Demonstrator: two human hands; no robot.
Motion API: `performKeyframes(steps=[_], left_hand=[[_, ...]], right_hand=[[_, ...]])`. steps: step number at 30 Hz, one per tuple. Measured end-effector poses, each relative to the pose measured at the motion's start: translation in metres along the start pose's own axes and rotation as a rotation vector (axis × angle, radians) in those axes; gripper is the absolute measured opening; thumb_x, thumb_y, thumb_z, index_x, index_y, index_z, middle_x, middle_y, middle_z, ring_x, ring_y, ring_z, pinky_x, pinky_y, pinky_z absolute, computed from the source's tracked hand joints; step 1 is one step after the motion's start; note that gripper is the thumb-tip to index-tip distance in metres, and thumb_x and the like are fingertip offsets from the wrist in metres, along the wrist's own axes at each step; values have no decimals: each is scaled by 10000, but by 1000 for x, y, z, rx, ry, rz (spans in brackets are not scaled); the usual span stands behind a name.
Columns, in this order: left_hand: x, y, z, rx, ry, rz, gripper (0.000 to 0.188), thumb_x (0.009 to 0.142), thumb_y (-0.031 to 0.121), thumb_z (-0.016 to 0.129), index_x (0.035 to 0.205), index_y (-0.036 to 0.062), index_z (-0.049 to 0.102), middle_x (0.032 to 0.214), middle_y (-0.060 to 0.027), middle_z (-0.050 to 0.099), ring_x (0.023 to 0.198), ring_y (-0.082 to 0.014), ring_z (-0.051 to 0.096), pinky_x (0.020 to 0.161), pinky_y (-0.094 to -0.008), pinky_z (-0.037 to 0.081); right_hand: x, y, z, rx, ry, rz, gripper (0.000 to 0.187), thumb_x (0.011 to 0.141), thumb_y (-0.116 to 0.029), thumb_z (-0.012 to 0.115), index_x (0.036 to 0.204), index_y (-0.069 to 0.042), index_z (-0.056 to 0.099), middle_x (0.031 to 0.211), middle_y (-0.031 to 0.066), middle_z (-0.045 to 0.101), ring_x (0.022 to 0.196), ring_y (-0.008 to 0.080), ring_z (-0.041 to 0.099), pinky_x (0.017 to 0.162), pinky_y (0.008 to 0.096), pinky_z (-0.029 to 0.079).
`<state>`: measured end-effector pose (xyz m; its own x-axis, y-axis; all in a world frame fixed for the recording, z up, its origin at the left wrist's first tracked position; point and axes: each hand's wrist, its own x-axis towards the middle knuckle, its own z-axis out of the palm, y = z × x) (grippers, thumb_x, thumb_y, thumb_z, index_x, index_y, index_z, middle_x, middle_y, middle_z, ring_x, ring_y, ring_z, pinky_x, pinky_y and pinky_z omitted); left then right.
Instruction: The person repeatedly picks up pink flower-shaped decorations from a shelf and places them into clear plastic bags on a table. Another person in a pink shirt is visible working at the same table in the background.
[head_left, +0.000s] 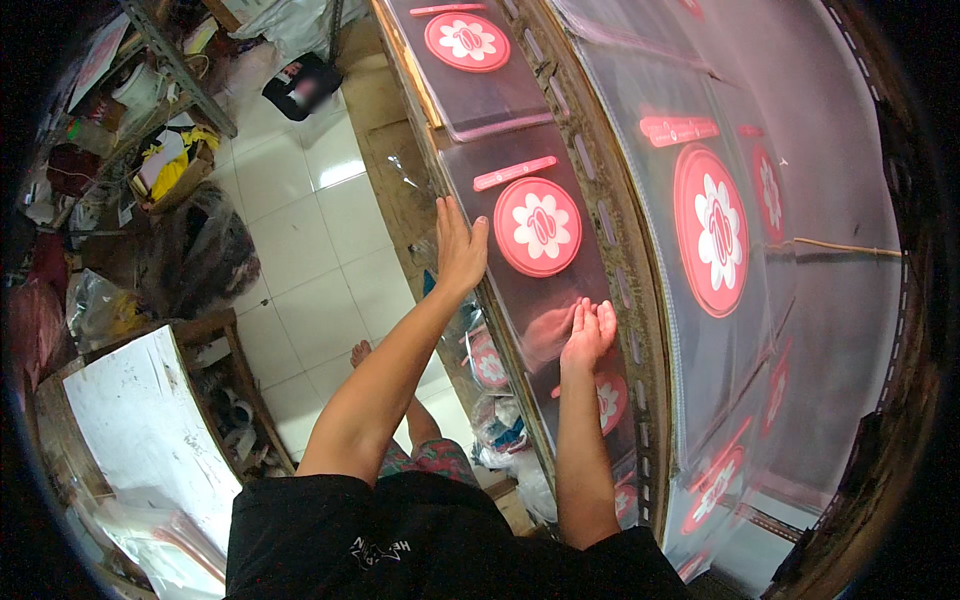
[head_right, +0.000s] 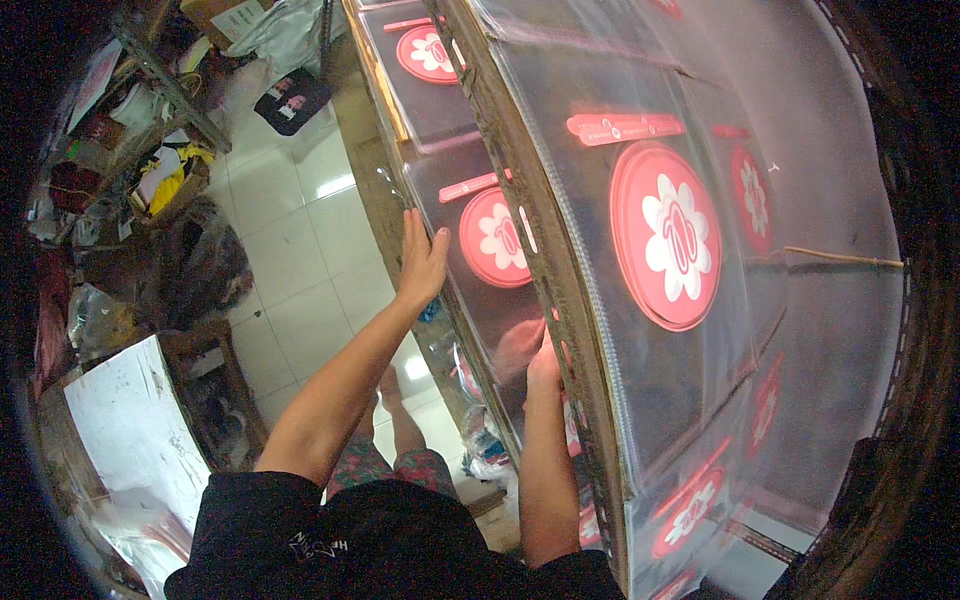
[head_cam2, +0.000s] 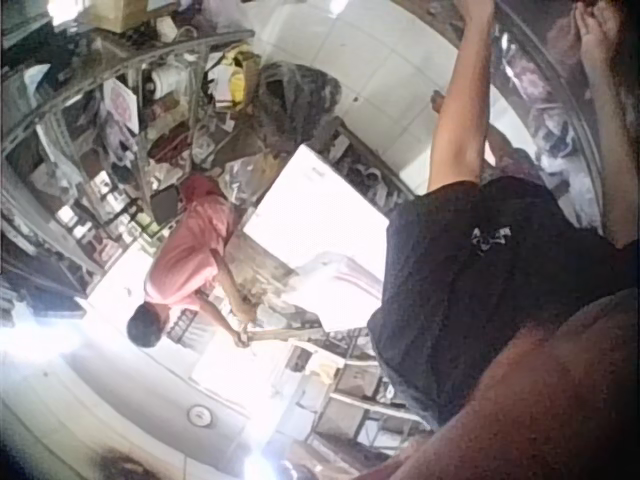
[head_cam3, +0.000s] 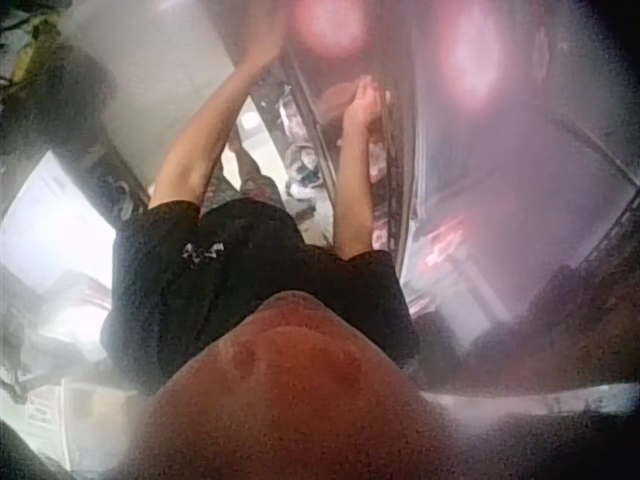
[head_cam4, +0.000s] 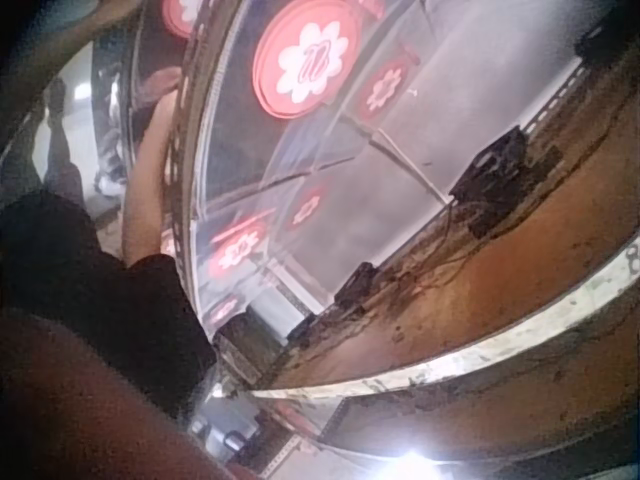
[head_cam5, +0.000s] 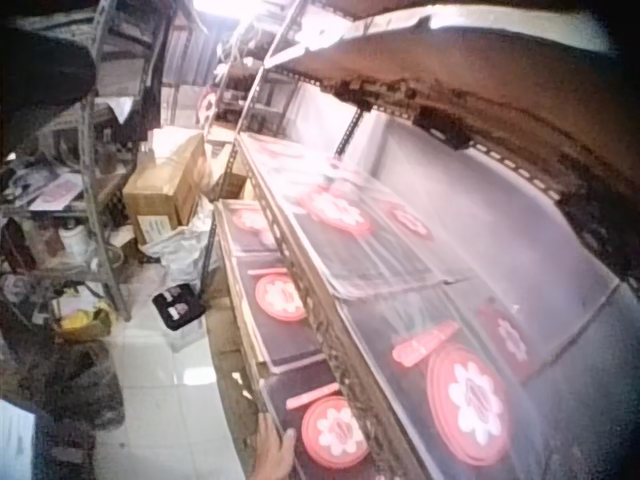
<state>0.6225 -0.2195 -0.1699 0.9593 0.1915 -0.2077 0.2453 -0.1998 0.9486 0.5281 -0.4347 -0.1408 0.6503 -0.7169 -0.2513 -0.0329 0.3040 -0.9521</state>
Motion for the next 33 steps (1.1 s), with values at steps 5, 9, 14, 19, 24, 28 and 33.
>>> performKeyframes(steps=[5,9,14,19,24,28,33], left_hand=[[2,-7,8,-6,78,26,749,1005,354,428,1508,-123,142,1587,-332,83,1497,-422,83,1217,-448,94],[8,-8,12,-22,124,41,738,1000,326,440,1506,-124,145,1586,-333,80,1495,-428,78,1216,-456,95],[7,-1,16,26,117,21,740,1000,309,441,1505,-127,121,1585,-337,68,1491,-440,77,1215,-462,100],[9,-1,15,94,101,13,756,1004,319,437,1503,-134,94,1577,-355,58,1484,-457,83,1214,-469,112],[9,-1,16,152,96,27,781,1000,334,449,1495,-145,81,1568,-370,58,1479,-468,90,1213,-476,126],[12,-1,19,190,105,21,791,998,336,453,1488,-157,75,1560,-382,60,1475,-474,95,1213,-478,131],[11,-5,15,152,85,48,771,1001,327,452,1488,-154,98,1563,-376,64,1476,-470,103,1213,-472,127]], right_hand=[[-55,-61,40,-805,54,89,472,908,-72,597,1363,-10,490,1472,215,384,1305,306,464,1087,439,385],[-52,-46,18,-1136,-89,-170,431,889,-120,629,1308,-45,560,1496,214,383,1400,352,352,1139,458,306],[-45,-28,-7,-1197,-407,-319,335,878,-122,629,1196,-14,634,1437,231,481,1385,391,394,1150,445,304],[-43,-24,-9,-1235,-496,-358,356,869,-112,621,1207,1,620,1435,248,469,1357,397,424,1136,436,328],[-39,-18,-17,-1241,-486,-441,382,877,-108,605,1241,8,600,1437,259,459,1356,404,422,1136,442,327],[-35,-17,-18,-1265,-527,-470,397,878,-109,603,1257,10,590,1435,260,459,1356,412,417,1136,444,328],[-33,-14,-22,-1300,-525,-599,436,884,-117,598,1292,29,549,1398,293,487,1300,412,481,1103,442,373]])
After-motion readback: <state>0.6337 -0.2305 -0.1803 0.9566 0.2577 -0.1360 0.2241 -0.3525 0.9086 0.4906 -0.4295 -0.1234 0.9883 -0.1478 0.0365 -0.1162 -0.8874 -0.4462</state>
